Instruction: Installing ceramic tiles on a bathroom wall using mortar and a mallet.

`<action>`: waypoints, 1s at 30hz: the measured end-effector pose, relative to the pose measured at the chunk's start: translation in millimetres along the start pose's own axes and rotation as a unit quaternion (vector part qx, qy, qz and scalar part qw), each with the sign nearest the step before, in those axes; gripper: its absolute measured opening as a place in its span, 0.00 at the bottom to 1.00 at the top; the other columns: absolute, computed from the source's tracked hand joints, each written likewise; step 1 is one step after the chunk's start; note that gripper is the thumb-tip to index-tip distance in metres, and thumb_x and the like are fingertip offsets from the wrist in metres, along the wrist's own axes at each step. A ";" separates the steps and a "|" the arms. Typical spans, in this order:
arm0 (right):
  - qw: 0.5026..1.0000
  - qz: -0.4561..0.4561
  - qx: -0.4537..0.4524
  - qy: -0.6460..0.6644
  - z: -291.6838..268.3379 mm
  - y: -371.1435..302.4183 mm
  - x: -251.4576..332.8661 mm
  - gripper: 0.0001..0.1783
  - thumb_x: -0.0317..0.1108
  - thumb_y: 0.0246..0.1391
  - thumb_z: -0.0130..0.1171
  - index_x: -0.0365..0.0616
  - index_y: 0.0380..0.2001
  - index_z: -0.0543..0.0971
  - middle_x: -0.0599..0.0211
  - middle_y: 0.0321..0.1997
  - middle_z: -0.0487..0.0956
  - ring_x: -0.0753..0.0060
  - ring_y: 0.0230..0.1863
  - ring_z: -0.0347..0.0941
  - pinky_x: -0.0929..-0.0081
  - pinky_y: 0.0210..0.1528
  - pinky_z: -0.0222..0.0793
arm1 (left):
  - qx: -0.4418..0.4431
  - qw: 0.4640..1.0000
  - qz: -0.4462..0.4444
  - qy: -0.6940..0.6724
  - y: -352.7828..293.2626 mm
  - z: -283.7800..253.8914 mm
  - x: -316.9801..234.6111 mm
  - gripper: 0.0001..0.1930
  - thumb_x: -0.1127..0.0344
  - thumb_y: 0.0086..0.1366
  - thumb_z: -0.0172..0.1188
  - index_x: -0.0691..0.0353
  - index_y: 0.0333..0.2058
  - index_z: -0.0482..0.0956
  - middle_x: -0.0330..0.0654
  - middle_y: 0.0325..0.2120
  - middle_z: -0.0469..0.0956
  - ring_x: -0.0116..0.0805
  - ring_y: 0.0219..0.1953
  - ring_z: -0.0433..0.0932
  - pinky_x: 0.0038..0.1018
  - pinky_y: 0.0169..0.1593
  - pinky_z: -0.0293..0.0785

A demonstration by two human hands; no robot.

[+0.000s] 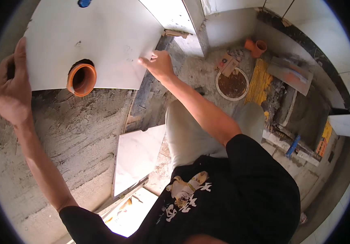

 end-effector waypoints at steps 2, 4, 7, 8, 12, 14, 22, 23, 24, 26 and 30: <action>0.998 -0.061 -0.030 0.009 -0.5 -3.0 6.0 0.13 0.34 0.50 0.73 0.34 0.33 0.84 0.57 0.34 0.86 0.71 0.35 0.82 0.70 0.36 0.76 | -0.002 1.000 0.000 0.010 -2.4 -1.8 -3.6 0.17 0.48 0.61 0.69 0.56 0.30 0.89 0.31 0.17 0.82 0.15 0.20 0.78 0.16 0.25 0.71; 0.998 -0.044 0.002 0.042 8.8 -10.2 14.6 0.14 0.35 0.50 0.73 0.34 0.33 0.84 0.58 0.34 0.86 0.71 0.36 0.82 0.70 0.37 0.76 | -0.007 0.997 0.052 0.050 -9.0 -10.3 0.1 0.18 0.47 0.60 0.70 0.57 0.30 0.89 0.32 0.18 0.83 0.18 0.21 0.81 0.17 0.25 0.72; 0.996 -0.014 0.012 0.087 8.5 -10.2 4.7 0.15 0.37 0.50 0.73 0.34 0.31 0.83 0.60 0.33 0.86 0.73 0.35 0.80 0.72 0.37 0.75 | -0.016 0.998 0.048 0.030 -6.6 -7.8 -6.7 0.16 0.48 0.61 0.70 0.55 0.30 0.90 0.31 0.20 0.84 0.21 0.21 0.82 0.19 0.24 0.73; 0.993 0.004 -0.004 0.114 3.5 -8.1 -4.8 0.16 0.39 0.50 0.74 0.34 0.29 0.82 0.61 0.32 0.85 0.75 0.35 0.79 0.73 0.37 0.74 | -0.047 0.986 0.144 0.075 1.6 -9.7 -20.6 0.13 0.53 0.61 0.70 0.58 0.30 0.89 0.33 0.22 0.85 0.21 0.22 0.82 0.18 0.25 0.75; 0.993 -0.025 0.023 0.115 -2.1 -8.8 34.0 0.20 0.43 0.52 0.73 0.33 0.29 0.80 0.69 0.29 0.81 0.81 0.33 0.71 0.74 0.36 0.69 | 0.028 0.982 0.028 0.185 -3.6 -24.9 -33.3 0.15 0.53 0.69 0.61 0.56 0.41 0.88 0.39 0.31 0.87 0.25 0.29 0.84 0.20 0.32 0.79; 0.998 -0.003 0.037 0.054 5.5 -10.1 13.9 0.20 0.43 0.53 0.73 0.34 0.28 0.79 0.69 0.30 0.81 0.81 0.33 0.71 0.74 0.37 0.69 | -0.039 0.988 -0.137 -0.054 -0.6 -39.5 -35.9 0.16 0.60 0.57 0.69 0.65 0.17 0.82 0.51 0.16 0.78 0.45 0.20 0.80 0.38 0.48 0.72; 0.986 0.023 0.107 0.124 2.8 -23.1 18.2 0.23 0.30 0.44 0.75 0.34 0.44 0.79 0.59 0.44 0.82 0.69 0.45 0.78 0.73 0.49 0.75 | -0.084 0.996 -0.024 -0.037 -2.3 -37.7 -26.6 0.16 0.55 0.57 0.67 0.60 0.18 0.83 0.46 0.16 0.79 0.43 0.21 0.77 0.35 0.44 0.68; 0.986 0.023 0.113 0.119 3.4 -25.0 20.5 0.23 0.30 0.44 0.75 0.34 0.44 0.79 0.59 0.44 0.82 0.69 0.45 0.78 0.73 0.49 0.75 | -0.078 0.995 -0.010 -0.052 -4.0 -37.1 -29.8 0.16 0.56 0.57 0.67 0.60 0.18 0.83 0.46 0.16 0.79 0.43 0.22 0.77 0.35 0.44 0.68; 0.985 0.022 0.107 0.130 2.9 -25.6 21.7 0.24 0.29 0.43 0.76 0.34 0.44 0.79 0.59 0.44 0.82 0.69 0.45 0.78 0.73 0.49 0.75 | -0.070 0.997 -0.018 -0.039 -3.7 -37.6 -29.7 0.16 0.56 0.57 0.67 0.60 0.18 0.83 0.47 0.16 0.79 0.43 0.22 0.78 0.34 0.43 0.68; 0.986 0.025 0.085 0.141 1.5 -20.6 19.5 0.27 0.29 0.40 0.78 0.33 0.44 0.78 0.60 0.44 0.81 0.69 0.46 0.77 0.74 0.50 0.75 | -0.084 0.996 -0.022 -0.037 -5.3 -37.2 -27.7 0.15 0.57 0.57 0.68 0.61 0.18 0.83 0.47 0.15 0.78 0.43 0.21 0.78 0.35 0.44 0.68; 0.975 0.022 0.092 0.200 13.2 -23.0 19.4 0.27 0.30 0.39 0.79 0.31 0.43 0.78 0.61 0.41 0.81 0.70 0.44 0.78 0.75 0.49 0.75 | -0.154 0.987 -0.004 -0.042 -12.7 -39.8 -27.7 0.15 0.60 0.56 0.69 0.65 0.17 0.82 0.48 0.14 0.76 0.46 0.19 0.75 0.37 0.39 0.71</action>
Point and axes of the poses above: each hand's wrist, its own y-axis towards the middle knuckle, its own z-axis out of the palm, x = y × z, the point moved 7 cm from there along y, towards the middle knuckle
